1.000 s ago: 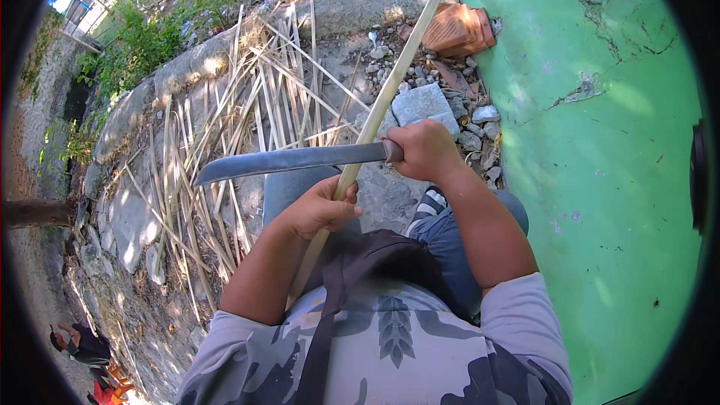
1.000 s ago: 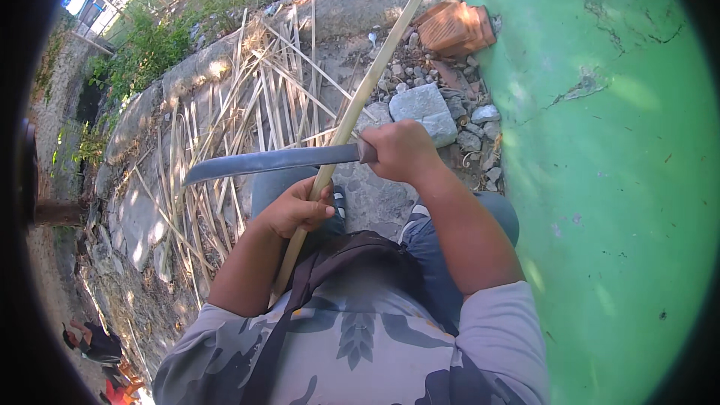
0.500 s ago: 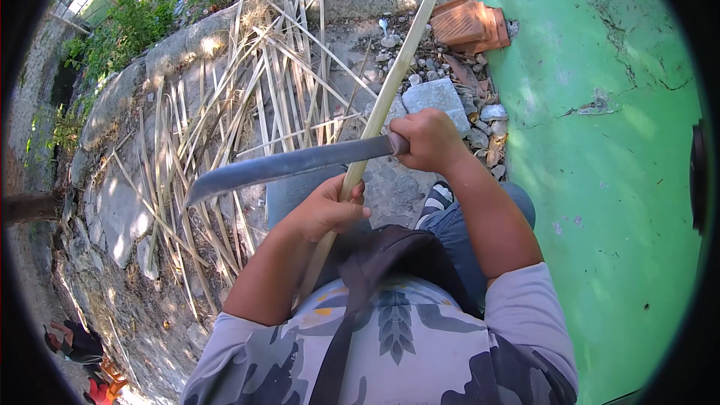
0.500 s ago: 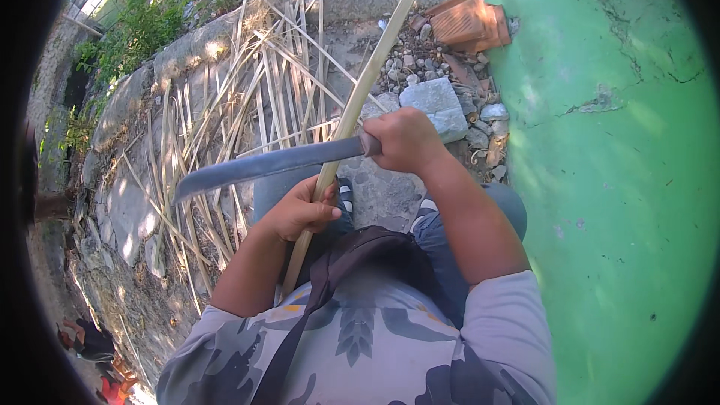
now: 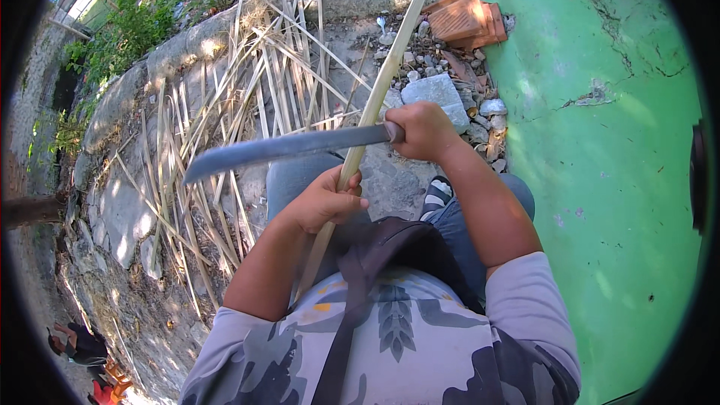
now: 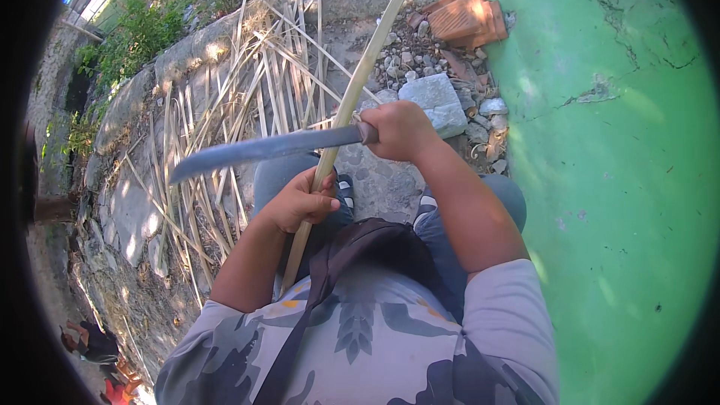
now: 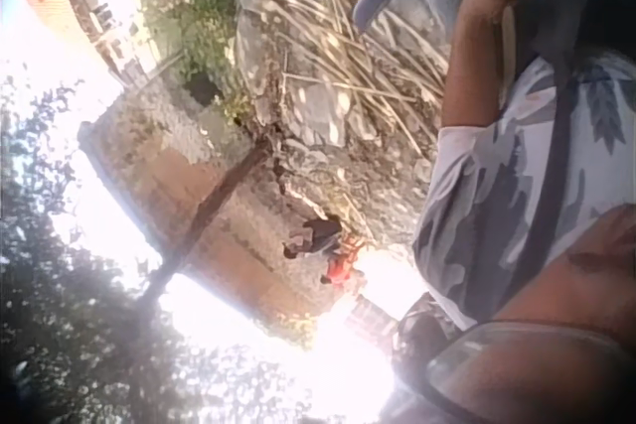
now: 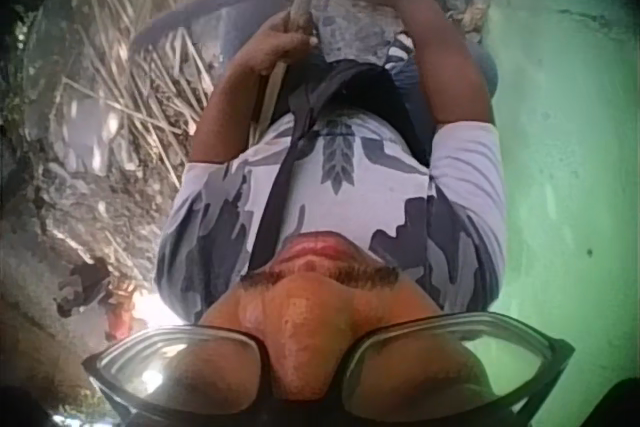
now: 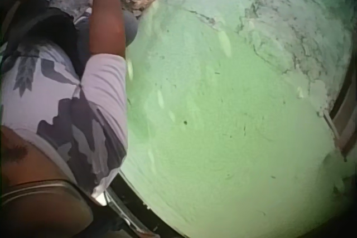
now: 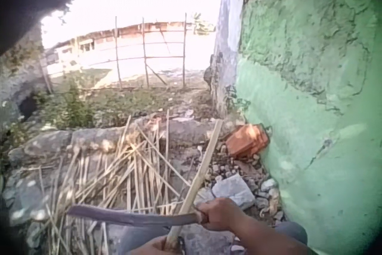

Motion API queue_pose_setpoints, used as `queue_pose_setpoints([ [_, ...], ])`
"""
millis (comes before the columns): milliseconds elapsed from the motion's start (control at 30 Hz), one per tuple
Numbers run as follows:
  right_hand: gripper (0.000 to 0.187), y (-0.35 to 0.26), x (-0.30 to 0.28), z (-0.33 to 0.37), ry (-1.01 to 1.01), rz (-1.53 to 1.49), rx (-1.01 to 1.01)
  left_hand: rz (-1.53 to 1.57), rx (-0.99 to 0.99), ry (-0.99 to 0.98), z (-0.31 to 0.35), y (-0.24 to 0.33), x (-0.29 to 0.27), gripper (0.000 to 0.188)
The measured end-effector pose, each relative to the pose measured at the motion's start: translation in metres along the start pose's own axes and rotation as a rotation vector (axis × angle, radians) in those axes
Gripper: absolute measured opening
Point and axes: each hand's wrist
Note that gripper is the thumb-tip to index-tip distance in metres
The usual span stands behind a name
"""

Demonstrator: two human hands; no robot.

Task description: The person holds a bamboo stick and repeatedly scrapes along its length using a machete.

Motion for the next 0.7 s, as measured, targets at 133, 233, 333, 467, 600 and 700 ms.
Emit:
queue_pose_setpoints([
  [133,0.021,0.025,0.002,0.008,0.144,-0.207,0.213,0.015,-0.025,-0.021,-0.004,0.005,0.003,0.037],
  [233,0.021,0.009,0.009,0.009,0.155,-0.286,0.157,0.109,-0.048,-0.035,-0.002,0.001,-0.001,0.041],
  [333,0.021,-0.012,0.005,0.009,0.065,-0.142,-0.014,0.06,-0.032,-0.02,-0.002,0.002,0.002,0.041],
  [467,0.017,0.008,0.001,0.007,-0.027,-0.063,-0.018,0.016,-0.008,-0.022,-0.004,0.004,0.008,0.04],
  [600,0.016,0.008,0.007,0.013,-0.022,-0.208,0.066,0.028,-0.018,0.002,-0.006,0.003,0.003,0.038],
  [700,0.017,-0.004,0.004,0.011,0.024,-0.166,0.021,0.101,-0.034,-0.023,-0.003,0.0,-0.004,0.038],
])
Point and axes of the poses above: each hand's wrist, its own z-axis away from the middle knuckle, its own x-axis out of the palm, y = z × x, and after that the axes turned 3 degrees about -x, right-handed
